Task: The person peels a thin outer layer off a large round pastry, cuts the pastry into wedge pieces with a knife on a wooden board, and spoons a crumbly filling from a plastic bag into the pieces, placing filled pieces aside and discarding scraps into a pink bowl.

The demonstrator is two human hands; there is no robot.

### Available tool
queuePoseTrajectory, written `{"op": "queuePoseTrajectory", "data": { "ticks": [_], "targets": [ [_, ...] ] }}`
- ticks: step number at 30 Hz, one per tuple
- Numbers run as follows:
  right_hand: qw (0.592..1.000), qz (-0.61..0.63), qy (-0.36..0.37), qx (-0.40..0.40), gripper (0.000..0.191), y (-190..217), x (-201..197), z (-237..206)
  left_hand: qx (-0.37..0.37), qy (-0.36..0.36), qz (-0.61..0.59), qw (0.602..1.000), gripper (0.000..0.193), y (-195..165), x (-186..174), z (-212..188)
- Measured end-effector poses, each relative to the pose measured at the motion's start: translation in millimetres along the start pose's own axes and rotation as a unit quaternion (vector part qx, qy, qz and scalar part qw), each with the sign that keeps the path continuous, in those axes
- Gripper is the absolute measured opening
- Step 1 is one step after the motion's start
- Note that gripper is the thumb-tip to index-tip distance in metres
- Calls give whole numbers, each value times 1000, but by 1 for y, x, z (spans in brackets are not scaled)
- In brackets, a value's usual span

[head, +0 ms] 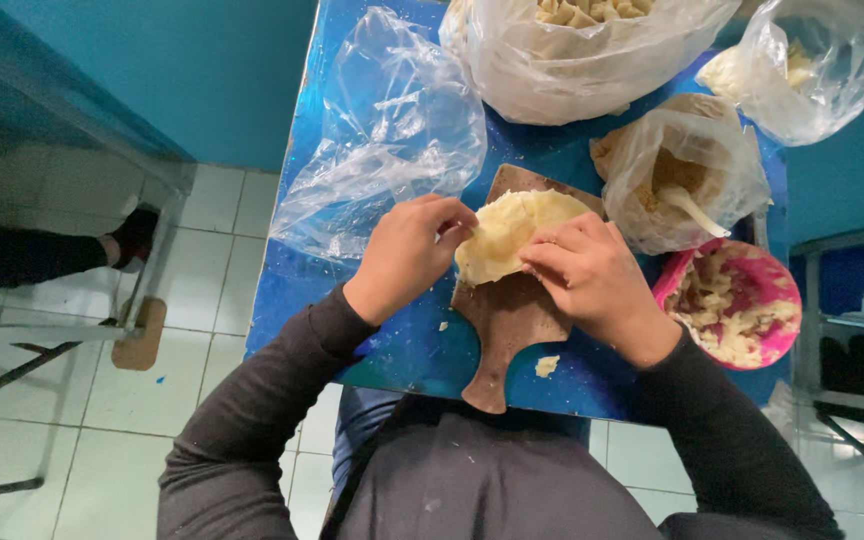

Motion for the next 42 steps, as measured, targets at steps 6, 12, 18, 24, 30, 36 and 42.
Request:
{"op": "queuePoseTrajectory", "data": {
  "ticks": [6, 12, 18, 24, 30, 36, 42],
  "targets": [
    [998, 47, -14, 32, 15, 3, -2, 2, 19, -12, -52, 998, 12, -34, -32, 5],
    [946, 236, -62, 214, 56, 18, -15, 6, 5, 38, -94, 995, 14, -66, -29, 1],
    [868, 340, -45, 360, 20, 16, -55, 11, 10, 63, -223, 973, 35, -67, -10, -6],
    [886, 56, -222, 403, 14, -105, -146, 8, 27, 15, -27, 999, 38, -35, -9, -12],
    [927, 165, -237, 240, 20, -245, -135, 65, -79, 9, 6, 997, 34, 1, 22, -12],
    [971, -149, -180, 56, 27, -197, -112, 53, -80, 59, -23, 995, 35, 21, 34, -9],
    [999, 7, 20, 38, 14, -64, -67, 42, -72, 75, -15, 994, 61, 22, 41, -6]
  ]
}}
Point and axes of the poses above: each hand's wrist, its own z-axis towards the middle knuckle, its own x-axis out of the palm, y = z × x, the point moved 2 cm from there along z, towards the middle knuckle, and after that the axes turned 12 degrees about -y, right-handed, at the moved point
